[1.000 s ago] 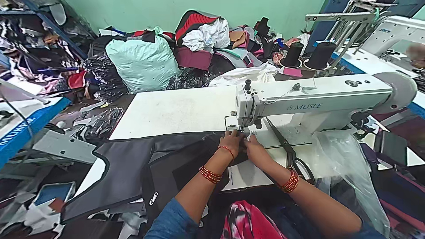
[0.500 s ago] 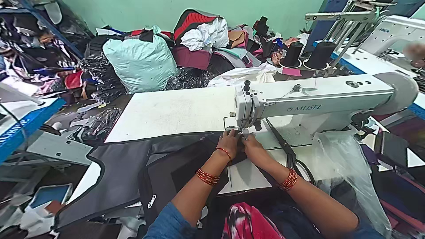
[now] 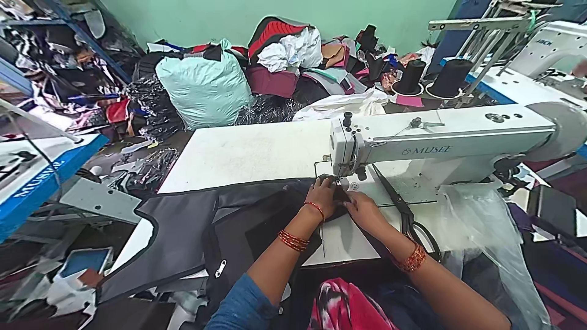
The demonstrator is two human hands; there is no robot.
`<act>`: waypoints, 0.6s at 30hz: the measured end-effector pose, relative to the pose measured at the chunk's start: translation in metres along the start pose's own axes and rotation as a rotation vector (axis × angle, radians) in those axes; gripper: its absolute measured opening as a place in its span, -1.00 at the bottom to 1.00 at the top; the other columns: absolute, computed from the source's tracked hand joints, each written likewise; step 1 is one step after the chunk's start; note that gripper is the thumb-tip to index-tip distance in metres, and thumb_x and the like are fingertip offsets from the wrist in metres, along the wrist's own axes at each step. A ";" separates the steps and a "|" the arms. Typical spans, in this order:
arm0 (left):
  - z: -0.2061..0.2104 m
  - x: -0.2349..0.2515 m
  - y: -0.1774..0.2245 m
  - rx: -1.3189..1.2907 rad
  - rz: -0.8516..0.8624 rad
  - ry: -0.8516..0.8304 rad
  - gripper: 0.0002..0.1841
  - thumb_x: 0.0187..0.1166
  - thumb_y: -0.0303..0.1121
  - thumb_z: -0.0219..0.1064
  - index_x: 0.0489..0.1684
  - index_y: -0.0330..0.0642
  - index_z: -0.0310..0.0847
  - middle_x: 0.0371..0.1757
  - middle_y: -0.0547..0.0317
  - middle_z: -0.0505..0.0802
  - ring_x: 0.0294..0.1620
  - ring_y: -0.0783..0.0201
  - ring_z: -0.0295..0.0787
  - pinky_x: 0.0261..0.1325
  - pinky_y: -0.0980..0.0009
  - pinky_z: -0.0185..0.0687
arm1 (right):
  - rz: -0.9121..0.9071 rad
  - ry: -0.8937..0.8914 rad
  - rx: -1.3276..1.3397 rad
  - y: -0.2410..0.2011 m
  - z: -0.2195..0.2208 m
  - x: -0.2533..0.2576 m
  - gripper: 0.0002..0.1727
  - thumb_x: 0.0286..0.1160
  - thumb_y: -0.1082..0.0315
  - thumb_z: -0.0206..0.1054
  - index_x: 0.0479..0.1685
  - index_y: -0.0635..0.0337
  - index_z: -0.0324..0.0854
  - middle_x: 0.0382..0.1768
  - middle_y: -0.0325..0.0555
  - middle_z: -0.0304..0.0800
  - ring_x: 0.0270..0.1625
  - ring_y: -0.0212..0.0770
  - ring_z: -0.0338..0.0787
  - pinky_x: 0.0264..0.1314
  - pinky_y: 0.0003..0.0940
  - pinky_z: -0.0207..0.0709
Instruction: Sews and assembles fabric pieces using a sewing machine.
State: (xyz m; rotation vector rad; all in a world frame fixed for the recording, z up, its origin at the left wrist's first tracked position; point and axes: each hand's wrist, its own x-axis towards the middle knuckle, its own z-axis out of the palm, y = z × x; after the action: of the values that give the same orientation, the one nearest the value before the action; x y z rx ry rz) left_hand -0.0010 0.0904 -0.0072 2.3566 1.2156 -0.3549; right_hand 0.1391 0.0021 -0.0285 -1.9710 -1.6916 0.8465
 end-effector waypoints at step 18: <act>0.019 -0.038 0.029 -0.231 -0.055 0.197 -0.60 0.82 -0.37 0.04 0.45 -0.32 0.65 0.58 -0.18 0.63 0.71 -0.05 0.42 0.78 0.14 0.20 | -0.042 -0.253 0.399 0.050 -0.030 -0.120 -0.71 0.69 0.23 0.23 0.23 0.17 0.58 -0.54 -0.34 0.53 -0.53 -0.45 0.47 -0.36 -0.47 0.42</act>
State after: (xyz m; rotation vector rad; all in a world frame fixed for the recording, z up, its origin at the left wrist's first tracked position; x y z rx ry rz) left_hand 0.0003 0.0401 0.0008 2.2006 1.3344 0.0030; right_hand 0.1860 -0.1225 -0.0177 -1.6072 -1.5368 1.3468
